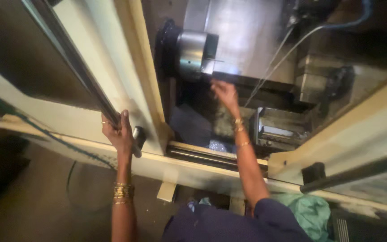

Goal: The person opens and closes the door of a large industrial machine, then uses a metal rod to interact with internal components. They also handle a caliper-like tool and press buttons on the machine's control panel.

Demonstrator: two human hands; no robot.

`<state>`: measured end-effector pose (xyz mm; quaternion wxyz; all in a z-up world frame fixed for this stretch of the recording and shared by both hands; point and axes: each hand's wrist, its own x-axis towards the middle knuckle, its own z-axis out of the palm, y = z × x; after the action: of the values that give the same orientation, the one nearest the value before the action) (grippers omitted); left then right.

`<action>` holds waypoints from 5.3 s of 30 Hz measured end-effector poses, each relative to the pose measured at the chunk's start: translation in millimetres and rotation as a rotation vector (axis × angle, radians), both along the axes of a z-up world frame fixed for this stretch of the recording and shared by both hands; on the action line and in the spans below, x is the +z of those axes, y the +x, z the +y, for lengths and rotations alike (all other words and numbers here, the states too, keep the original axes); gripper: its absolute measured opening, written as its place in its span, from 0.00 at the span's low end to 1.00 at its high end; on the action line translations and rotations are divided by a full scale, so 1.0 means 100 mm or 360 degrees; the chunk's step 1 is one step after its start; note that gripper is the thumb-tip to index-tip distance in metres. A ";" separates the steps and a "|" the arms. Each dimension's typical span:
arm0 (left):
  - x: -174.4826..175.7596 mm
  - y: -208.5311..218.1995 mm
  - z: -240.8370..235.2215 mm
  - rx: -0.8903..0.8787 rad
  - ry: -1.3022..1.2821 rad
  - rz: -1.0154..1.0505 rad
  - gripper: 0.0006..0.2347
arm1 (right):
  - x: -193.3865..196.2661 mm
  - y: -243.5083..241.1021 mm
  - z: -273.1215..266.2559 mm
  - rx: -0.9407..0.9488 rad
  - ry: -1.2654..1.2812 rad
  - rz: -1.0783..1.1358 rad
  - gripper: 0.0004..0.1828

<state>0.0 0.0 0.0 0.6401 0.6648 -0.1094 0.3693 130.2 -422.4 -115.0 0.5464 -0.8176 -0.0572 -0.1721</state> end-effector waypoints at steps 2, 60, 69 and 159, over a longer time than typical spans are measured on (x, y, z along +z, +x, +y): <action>-0.04 0.02 0.03 -0.0216 -0.0196 0.0189 0.10 | 0.19 -0.58 0.43 0.0011 0.0121 0.0064 0.20; -0.46 -1.29 -2.49 -0.0819 -0.0227 0.0257 0.11 | 1.54 -3.96 -0.75 -0.0872 0.0581 -0.0794 0.16; -0.52 -1.67 -3.19 -0.0773 -0.0063 0.0312 0.09 | 1.44 -3.93 -0.81 -0.0858 0.0576 -0.0639 0.15; -0.47 -1.96 -3.64 -0.1490 -0.0145 0.0172 0.18 | 0.99 -3.80 -0.80 -0.0729 0.0887 -0.0861 0.17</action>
<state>-196.4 -364.3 -47.5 0.7710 0.5336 -0.3474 0.0104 -249.5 -502.1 -16.1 0.6591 -0.5563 0.0332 -0.5050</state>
